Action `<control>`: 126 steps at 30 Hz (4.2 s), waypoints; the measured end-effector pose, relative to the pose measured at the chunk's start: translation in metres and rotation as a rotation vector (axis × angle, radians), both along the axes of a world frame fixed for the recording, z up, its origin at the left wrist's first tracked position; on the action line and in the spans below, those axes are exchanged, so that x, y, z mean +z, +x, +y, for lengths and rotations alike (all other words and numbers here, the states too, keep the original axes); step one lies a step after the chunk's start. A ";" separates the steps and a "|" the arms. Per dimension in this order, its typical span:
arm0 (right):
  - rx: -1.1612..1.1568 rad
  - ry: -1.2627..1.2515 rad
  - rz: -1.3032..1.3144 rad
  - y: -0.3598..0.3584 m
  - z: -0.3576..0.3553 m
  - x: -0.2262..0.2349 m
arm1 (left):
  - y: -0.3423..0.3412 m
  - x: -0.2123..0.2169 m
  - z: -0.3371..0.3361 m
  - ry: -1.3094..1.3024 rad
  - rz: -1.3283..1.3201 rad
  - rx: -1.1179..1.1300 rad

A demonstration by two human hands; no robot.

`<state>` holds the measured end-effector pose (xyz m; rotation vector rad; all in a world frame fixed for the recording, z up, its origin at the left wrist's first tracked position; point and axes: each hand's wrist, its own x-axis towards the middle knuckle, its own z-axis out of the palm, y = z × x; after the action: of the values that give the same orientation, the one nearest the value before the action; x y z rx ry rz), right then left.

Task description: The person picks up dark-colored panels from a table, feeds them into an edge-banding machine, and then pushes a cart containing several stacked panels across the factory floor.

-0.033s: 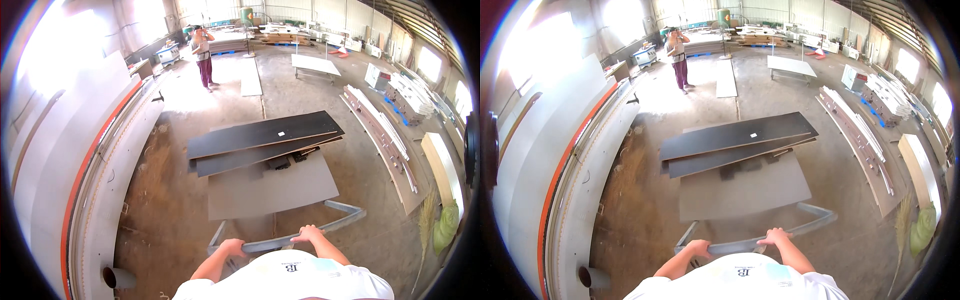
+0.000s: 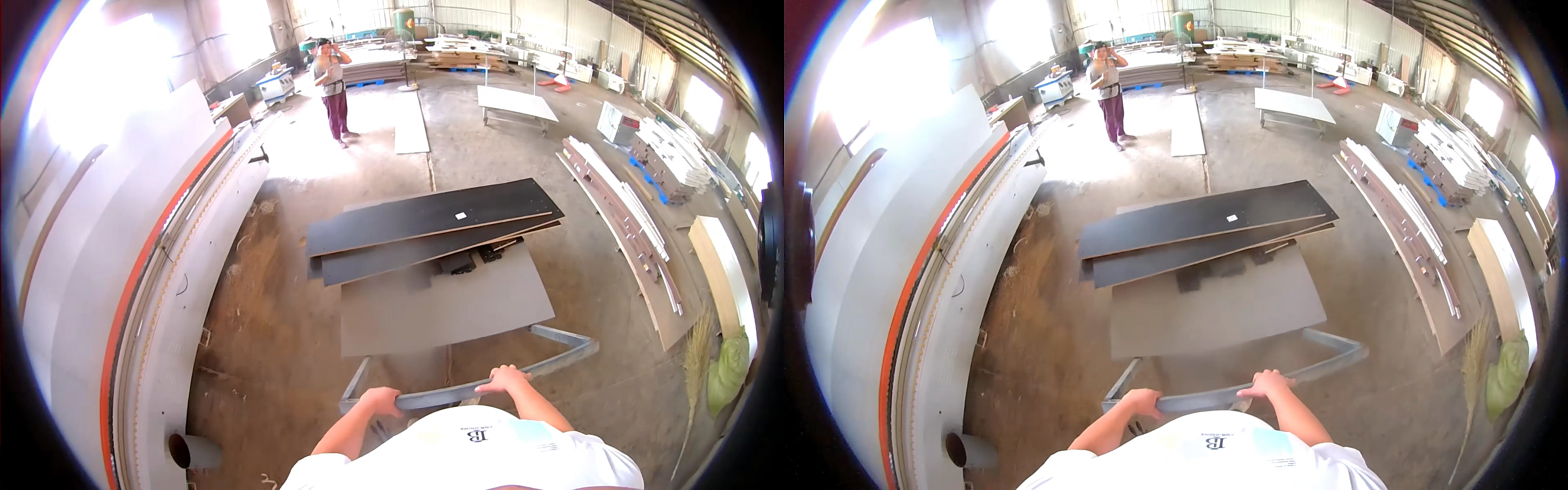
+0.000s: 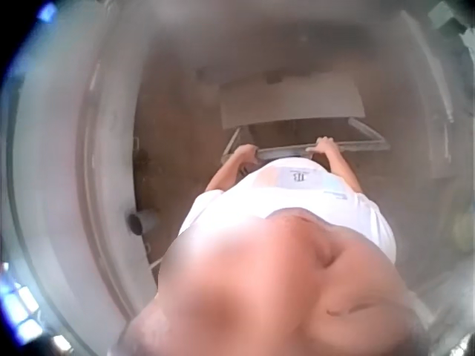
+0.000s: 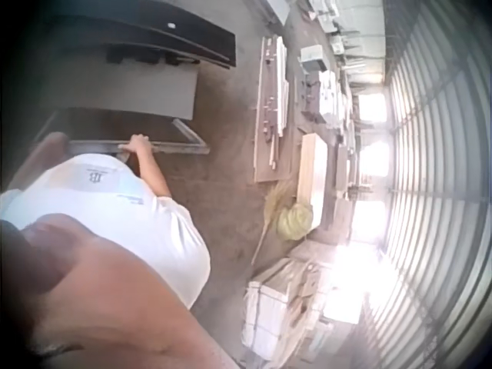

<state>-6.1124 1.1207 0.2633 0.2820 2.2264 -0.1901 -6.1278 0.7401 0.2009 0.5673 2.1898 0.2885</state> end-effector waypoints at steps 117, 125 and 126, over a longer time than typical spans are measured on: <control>0.015 0.021 0.677 0.384 -0.035 -0.059 | 0.357 -0.029 -0.036 -0.127 0.455 0.100; -0.031 0.045 0.648 0.461 -0.016 -0.053 | 0.437 -0.011 -0.018 0.007 0.465 0.066; -0.031 0.030 0.631 0.470 -0.017 -0.052 | 0.452 -0.006 -0.016 -0.022 0.440 0.082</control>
<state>-5.6423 1.1034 0.2109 0.3018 2.8520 -0.2934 -5.6758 0.7245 0.1944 0.5704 2.6413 0.1948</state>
